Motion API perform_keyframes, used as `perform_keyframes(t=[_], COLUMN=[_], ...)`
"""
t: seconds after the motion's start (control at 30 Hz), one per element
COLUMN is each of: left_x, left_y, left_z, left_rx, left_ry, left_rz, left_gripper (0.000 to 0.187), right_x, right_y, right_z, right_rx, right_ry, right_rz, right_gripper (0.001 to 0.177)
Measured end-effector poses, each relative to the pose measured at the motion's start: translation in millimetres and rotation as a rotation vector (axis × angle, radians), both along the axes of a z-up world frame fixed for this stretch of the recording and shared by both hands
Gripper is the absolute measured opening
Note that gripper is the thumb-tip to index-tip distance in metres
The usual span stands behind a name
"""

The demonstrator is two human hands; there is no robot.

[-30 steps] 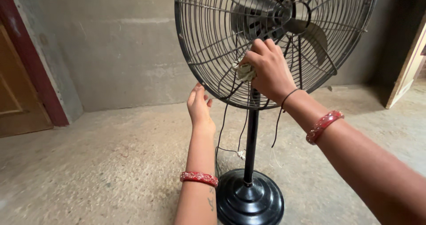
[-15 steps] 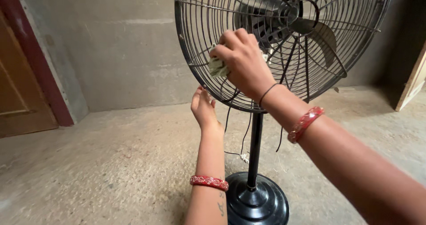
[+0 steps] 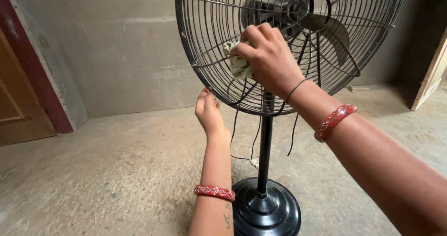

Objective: The person wipes the front metal cage of a standing electric fan using a light-colored cloth. They rotate the fan head by hand to reach different sections and continue wiping the cage bars and central hub area throughout the clip.

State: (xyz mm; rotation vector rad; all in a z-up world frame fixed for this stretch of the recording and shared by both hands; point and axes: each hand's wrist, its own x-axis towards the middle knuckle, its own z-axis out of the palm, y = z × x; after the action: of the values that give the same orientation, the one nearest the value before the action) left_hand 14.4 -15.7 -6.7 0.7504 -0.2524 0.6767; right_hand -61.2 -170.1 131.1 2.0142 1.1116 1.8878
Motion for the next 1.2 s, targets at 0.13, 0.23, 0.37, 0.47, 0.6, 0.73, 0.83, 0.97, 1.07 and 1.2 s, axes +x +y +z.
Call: perform_keyframes(t=[0.13, 0.23, 0.37, 0.47, 0.6, 0.73, 0.83, 0.97, 1.07, 1.2], left_x=[-7.3, -12.2, -15.4, -16.4, -12.7, -6.7, -4.8, -4.0, -2.6, 0.3], left_y=[0.8, 2.2, 3.5, 3.4, 3.2, 1.0, 1.7, 1.2, 1.7, 1.1], left_z=[2.6, 3.4, 6.1, 6.0, 5.9, 5.2, 2.6, 1.4, 0.6, 2.1], left_rx=[0.014, 0.033, 0.041, 0.046, 0.043, 0.018, 0.011, 0.000, -0.015, -0.028], left_ry=[0.030, 0.087, 0.091, 0.115, 0.125, 0.103, 0.092, 0.113, 0.093, 0.061], left_rz=[-0.007, -0.031, -0.048, -0.062, -0.060, -0.068, -0.073, -0.085, -0.085, -0.086], left_gripper=[0.029, 0.031, 0.033, 0.034, 0.034, 0.034, 0.033, 0.033, 0.033, 0.032], right_x=[5.1, 9.1, 8.0, 1.6, -1.6, -1.0, -1.0, -5.3, -7.0, -7.7], right_y=[-12.2, -25.5, -44.1, -53.5, -45.2, -23.5, -10.7, -5.3, 6.5, 31.7], right_z=[-0.1, 2.8, 7.7, 10.0, 9.6, 2.1, -1.6, -3.9, -10.2, -15.5], right_rx=[0.023, 0.053, 0.104, 0.128, 0.165, 0.161, 0.175, 0.187, 0.145, 0.112], right_ry=[0.005, -0.011, -0.009, 0.021, 0.070, 0.036, 0.045, 0.059, 0.074, 0.074], right_rz=[-0.004, -0.012, -0.072, -0.099, -0.112, -0.077, -0.053, -0.040, -0.024, 0.035], right_gripper=[0.032, 0.032, 0.036, 0.038, 0.042, 0.032, 0.032, 0.033, 0.028, 0.025])
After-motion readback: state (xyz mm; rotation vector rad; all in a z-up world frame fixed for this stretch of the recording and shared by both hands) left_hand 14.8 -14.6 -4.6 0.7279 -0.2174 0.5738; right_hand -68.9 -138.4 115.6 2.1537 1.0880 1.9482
